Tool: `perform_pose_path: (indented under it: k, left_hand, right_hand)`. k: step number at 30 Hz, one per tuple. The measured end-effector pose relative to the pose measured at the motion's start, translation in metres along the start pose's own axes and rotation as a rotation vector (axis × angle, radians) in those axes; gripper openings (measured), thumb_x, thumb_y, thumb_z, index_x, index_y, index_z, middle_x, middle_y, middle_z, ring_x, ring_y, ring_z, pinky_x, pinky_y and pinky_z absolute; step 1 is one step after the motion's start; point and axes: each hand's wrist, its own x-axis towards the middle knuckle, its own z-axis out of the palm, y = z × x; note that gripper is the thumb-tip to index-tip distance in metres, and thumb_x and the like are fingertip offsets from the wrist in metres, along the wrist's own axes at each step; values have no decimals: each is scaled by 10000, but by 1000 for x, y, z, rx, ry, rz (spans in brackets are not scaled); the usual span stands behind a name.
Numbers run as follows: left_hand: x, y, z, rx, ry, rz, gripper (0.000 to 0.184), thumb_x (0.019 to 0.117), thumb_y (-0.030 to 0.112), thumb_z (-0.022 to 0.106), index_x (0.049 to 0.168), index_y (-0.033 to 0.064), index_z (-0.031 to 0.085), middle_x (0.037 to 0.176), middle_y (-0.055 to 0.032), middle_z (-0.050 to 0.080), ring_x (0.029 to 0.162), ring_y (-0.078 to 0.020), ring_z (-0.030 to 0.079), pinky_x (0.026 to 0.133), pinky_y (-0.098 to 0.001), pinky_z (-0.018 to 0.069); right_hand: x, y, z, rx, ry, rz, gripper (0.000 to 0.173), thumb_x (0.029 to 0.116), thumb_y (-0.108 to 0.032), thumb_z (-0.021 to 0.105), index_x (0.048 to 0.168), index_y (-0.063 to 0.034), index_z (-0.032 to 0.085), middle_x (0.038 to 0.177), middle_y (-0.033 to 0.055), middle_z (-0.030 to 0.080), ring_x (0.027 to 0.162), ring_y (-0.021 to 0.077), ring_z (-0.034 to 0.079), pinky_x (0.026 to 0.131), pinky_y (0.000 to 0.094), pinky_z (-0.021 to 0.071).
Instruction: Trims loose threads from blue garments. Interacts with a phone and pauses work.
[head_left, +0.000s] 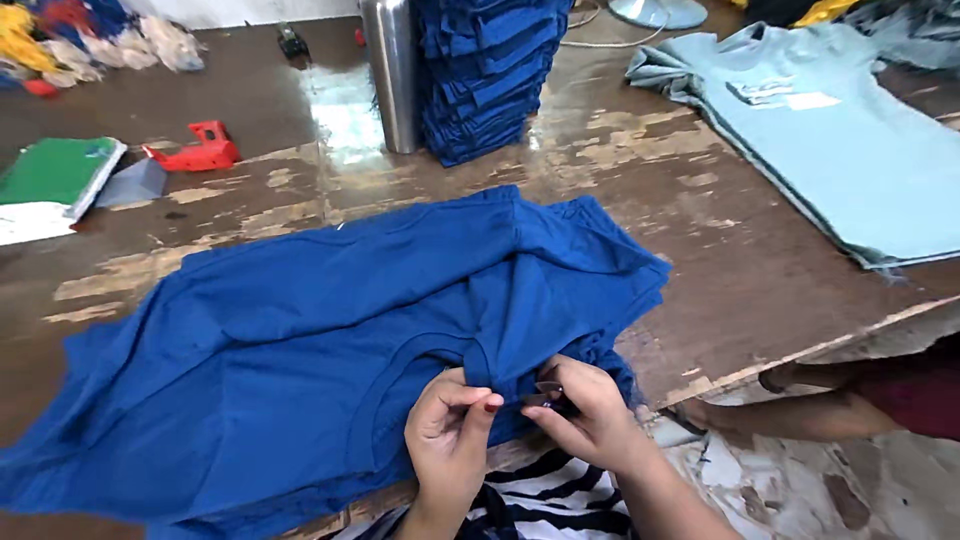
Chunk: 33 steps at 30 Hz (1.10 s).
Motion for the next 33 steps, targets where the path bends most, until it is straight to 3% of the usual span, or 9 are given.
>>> perform_pose_path:
  k: [7, 15, 18, 20, 23, 26, 28, 30, 33]
  left_hand:
    - [-6, 2, -12, -54, -97, -18, 92, 932, 222, 751, 1018, 189, 749, 1109, 104, 708, 1081, -3, 645, 927, -162, 530]
    - [-10, 1, -12, 39, -111, 28, 84, 924, 208, 764, 995, 171, 736, 1123, 95, 700, 1081, -2, 646, 923, -166, 541]
    - [-10, 4, -16, 22, -132, 22, 91, 931, 225, 755, 1009, 182, 734, 1162, 99, 707, 1120, -14, 647, 947, -182, 542]
    - [-13, 8, -20, 78, -183, 38, 105, 947, 260, 738, 1020, 187, 716, 1159, 93, 708, 1120, -19, 654, 946, -193, 553]
    - [-21, 22, -21, 448, -363, 141, 184, 996, 291, 673, 889, 142, 662, 999, 13, 715, 1045, -72, 670, 982, -243, 526]
    - [-29, 36, -15, 826, -585, 285, 168, 985, 199, 641, 858, 143, 736, 928, -22, 765, 989, -140, 710, 1030, -326, 491]
    - [-30, 30, -17, 845, -592, 312, 158, 985, 164, 628, 890, 135, 750, 959, -23, 777, 1012, -144, 712, 1028, -322, 486]
    - [-26, 21, -21, 738, -511, 291, 139, 988, 151, 636, 899, 106, 733, 976, -32, 775, 1056, -135, 706, 1033, -294, 490]
    - [-19, 16, -25, 516, -351, 192, 107, 992, 145, 664, 919, 71, 689, 983, -33, 759, 1048, -114, 710, 967, -258, 560]
  right_hand:
    - [4, -6, 1, -147, -17, -78, 417, 1050, -449, 515, 824, -100, 555, 730, 73, 549, 666, 182, 561, 597, 294, 458]
    - [9, -10, 8, -261, -25, -146, 452, 1095, -434, 373, 823, -118, 549, 669, 45, 542, 629, 185, 563, 594, 307, 454]
    - [11, -10, 5, -176, -25, -118, 471, 1103, -425, 355, 815, -101, 541, 647, 50, 520, 606, 170, 546, 577, 297, 439]
    - [12, -17, -4, -2, 4, -68, 449, 1094, -426, 400, 852, -70, 527, 678, 57, 502, 624, 133, 522, 597, 248, 444]
    - [23, -31, -12, 278, 25, 22, 382, 1046, -403, 549, 879, -65, 488, 719, 21, 465, 644, 27, 473, 606, 145, 415]
    - [36, -27, -8, 319, -202, 197, 395, 915, -408, 722, 827, -70, 537, 664, -36, 481, 604, -25, 437, 542, 137, 349]
    - [41, -20, -6, 323, -302, 213, 273, 907, -266, 691, 804, -58, 547, 646, -29, 479, 577, -25, 421, 513, 138, 314]
    - [39, -20, -6, 330, -215, 178, 131, 867, -107, 634, 801, -43, 539, 661, -7, 495, 599, -23, 439, 539, 122, 325]
    - [27, -23, -1, 438, 102, 181, 119, 853, -46, 649, 860, -60, 531, 706, -31, 537, 656, -45, 502, 605, 99, 413]
